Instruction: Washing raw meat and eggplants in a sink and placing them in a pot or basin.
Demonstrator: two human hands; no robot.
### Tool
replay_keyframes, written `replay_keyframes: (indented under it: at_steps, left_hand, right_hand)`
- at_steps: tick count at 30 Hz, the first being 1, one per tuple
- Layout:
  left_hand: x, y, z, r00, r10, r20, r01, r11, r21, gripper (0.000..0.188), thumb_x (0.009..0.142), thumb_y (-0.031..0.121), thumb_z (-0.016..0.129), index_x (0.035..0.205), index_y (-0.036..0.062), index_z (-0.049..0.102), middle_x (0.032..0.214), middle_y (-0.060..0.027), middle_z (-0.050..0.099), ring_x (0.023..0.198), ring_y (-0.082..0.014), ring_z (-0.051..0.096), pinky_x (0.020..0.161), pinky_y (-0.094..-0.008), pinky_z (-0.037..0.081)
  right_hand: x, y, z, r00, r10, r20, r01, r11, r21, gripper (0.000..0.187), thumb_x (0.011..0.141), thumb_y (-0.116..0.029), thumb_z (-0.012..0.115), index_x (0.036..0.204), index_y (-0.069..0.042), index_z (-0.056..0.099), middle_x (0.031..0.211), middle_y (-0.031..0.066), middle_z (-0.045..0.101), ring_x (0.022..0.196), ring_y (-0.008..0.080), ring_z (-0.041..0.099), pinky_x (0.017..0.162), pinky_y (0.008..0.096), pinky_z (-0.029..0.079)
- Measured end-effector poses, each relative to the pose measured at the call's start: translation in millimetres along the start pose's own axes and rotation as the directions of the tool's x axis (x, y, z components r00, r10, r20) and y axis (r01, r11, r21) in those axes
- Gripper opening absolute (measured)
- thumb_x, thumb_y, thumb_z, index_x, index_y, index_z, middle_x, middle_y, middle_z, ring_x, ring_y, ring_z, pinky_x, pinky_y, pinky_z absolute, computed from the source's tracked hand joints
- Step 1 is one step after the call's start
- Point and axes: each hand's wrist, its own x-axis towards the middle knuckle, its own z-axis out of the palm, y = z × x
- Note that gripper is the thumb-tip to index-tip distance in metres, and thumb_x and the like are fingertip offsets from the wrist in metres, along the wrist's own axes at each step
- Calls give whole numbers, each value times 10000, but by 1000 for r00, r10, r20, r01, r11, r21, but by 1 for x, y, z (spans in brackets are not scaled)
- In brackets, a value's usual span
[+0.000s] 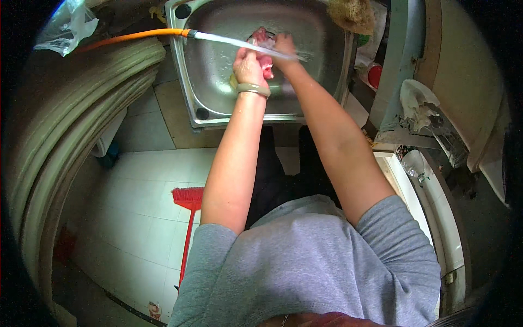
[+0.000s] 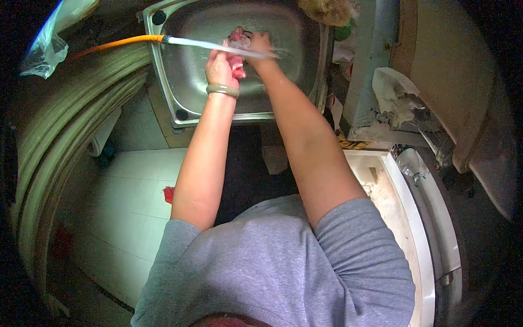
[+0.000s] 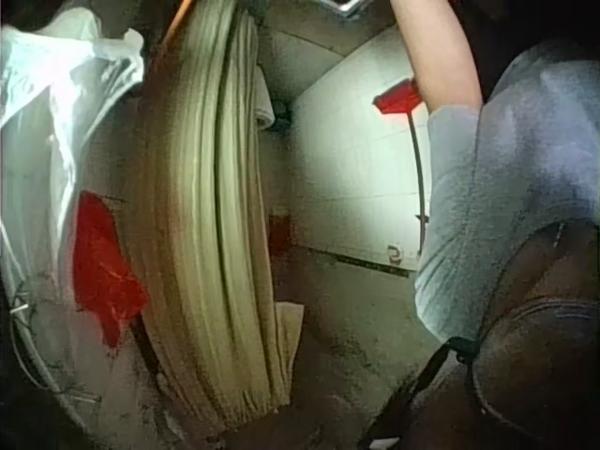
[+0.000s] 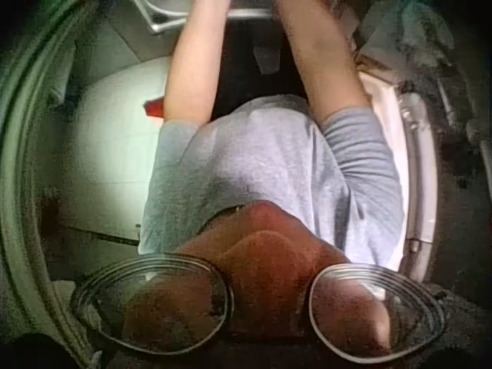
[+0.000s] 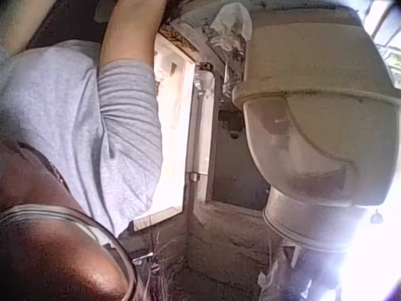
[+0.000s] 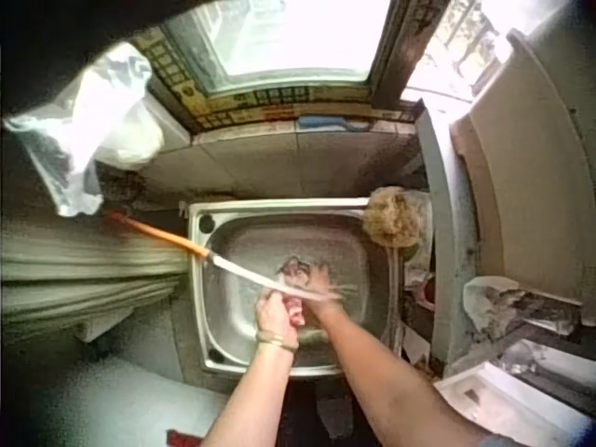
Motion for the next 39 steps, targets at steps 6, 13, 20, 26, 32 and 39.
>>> replay_keyframes:
  at_steps: [6, 13, 20, 26, 32, 39]
  left_hand:
    - [12, -23, -37, 990, 80, 116, -104, 971, 214, 351, 878, 140, 545, 1218, 76, 485, 815, -20, 598, 510, -83, 506, 360, -216, 365]
    - [-11, -23, -3, 975, -32, 220, 0, 990, 144, 266, 883, 224, 563, 1093, 64, 595, 900, -13, 617, 672, -62, 531, 472, -199, 400]
    - [-10, -17, 10, 978, -169, 121, 153, 980, 128, 359, 889, 344, 533, 1033, 21, 597, 943, -60, 613, 787, -126, 564, 639, -258, 453]
    - [-10, -21, 11, 983, -52, 179, 27, 989, 143, 325, 849, 437, 566, 940, 127, 600, 706, 15, 566, 501, -68, 497, 343, -221, 328]
    - [4, -16, 2, 959, -234, 162, 227, 972, 63, 281, 905, 335, 488, 939, 80, 602, 838, -26, 613, 694, -133, 578, 528, -259, 444]
    - [5, -34, 4, 990, -16, 141, 3, 996, 91, 366, 934, 350, 449, 1096, 46, 571, 1033, -80, 598, 920, -171, 568, 786, -317, 464]
  right_hand:
    - [-66, -31, -47, 935, 140, 327, -346, 573, 743, 360, 773, -285, 682, 993, -13, 595, 764, 32, 608, 746, 144, 569, 728, 275, 460]
    - [-64, -28, -63, 992, 113, -52, -36, 661, 750, 426, 817, -261, 641, 1142, -4, 542, 1119, 86, 531, 983, 187, 548, 836, 314, 448]
    - [-61, -45, -86, 993, -4, 116, -105, 396, 912, 300, 809, -188, 661, 1045, -24, 576, 957, 57, 601, 846, 126, 558, 746, 267, 464]
    - [-53, -57, -94, 945, 157, 286, -310, 154, 938, 236, 880, -219, 578, 958, -3, 631, 844, 64, 636, 732, 139, 583, 674, 278, 478]
    - [-68, -52, -95, 961, -127, 246, -244, 28, 969, 389, 874, -133, 546, 1236, -14, 469, 1180, 101, 557, 1073, 207, 536, 912, 329, 436]
    - [-47, -56, -76, 933, 226, 281, -315, 132, 940, 225, 916, -192, 485, 883, -3, 602, 849, 99, 646, 712, 185, 602, 683, 299, 489]
